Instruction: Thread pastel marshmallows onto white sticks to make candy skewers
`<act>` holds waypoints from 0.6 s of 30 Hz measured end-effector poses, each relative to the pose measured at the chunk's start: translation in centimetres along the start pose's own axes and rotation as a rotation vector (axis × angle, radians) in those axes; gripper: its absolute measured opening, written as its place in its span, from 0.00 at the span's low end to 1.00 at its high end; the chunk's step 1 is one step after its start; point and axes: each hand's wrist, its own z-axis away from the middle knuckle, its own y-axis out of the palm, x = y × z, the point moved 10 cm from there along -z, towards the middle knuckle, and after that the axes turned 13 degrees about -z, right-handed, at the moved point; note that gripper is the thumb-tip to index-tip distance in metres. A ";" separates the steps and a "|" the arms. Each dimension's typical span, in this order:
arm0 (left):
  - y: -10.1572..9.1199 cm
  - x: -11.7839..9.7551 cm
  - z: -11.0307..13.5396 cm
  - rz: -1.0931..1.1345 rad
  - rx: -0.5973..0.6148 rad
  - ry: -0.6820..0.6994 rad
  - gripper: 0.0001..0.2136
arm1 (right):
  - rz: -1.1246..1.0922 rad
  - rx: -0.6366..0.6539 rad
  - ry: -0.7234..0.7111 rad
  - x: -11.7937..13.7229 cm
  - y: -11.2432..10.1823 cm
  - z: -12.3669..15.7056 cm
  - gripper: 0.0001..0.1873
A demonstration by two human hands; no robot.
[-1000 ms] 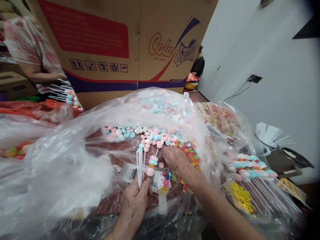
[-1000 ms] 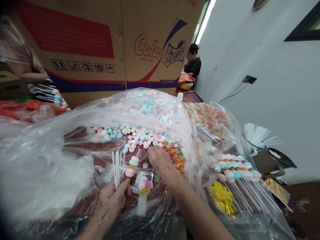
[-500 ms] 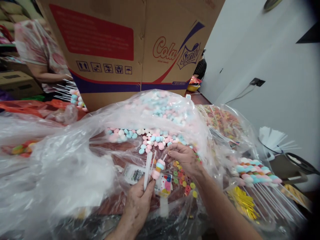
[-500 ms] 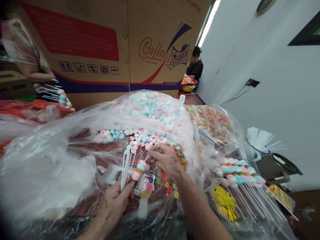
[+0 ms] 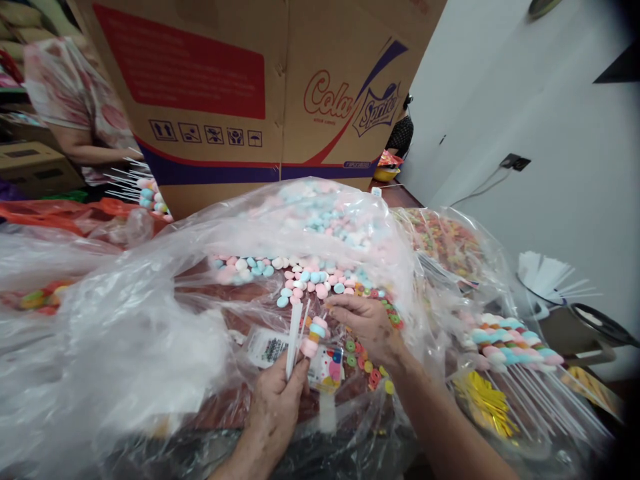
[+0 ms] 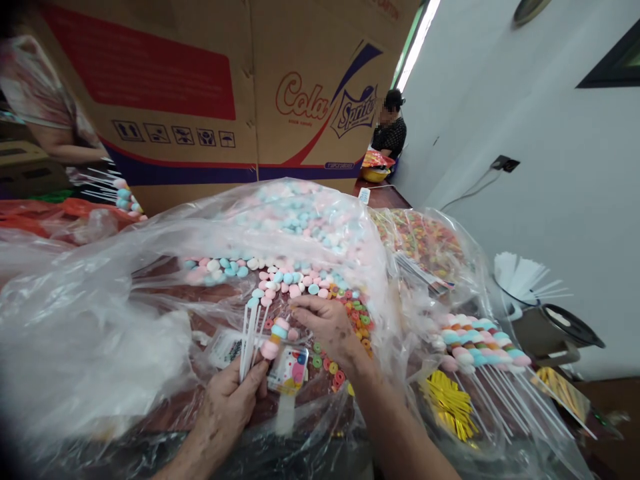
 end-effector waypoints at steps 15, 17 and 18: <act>-0.5 0.4 -0.1 -0.056 -0.010 -0.052 0.19 | 0.583 0.223 -0.566 3.9 4.8 4.7 0.20; -0.8 0.3 -0.1 -0.030 -0.037 -0.035 0.19 | 0.560 0.251 -0.537 4.0 4.7 4.5 0.19; -0.9 0.2 -0.1 -0.017 -0.046 -0.020 0.19 | 0.552 0.244 -0.503 4.1 4.2 4.0 0.19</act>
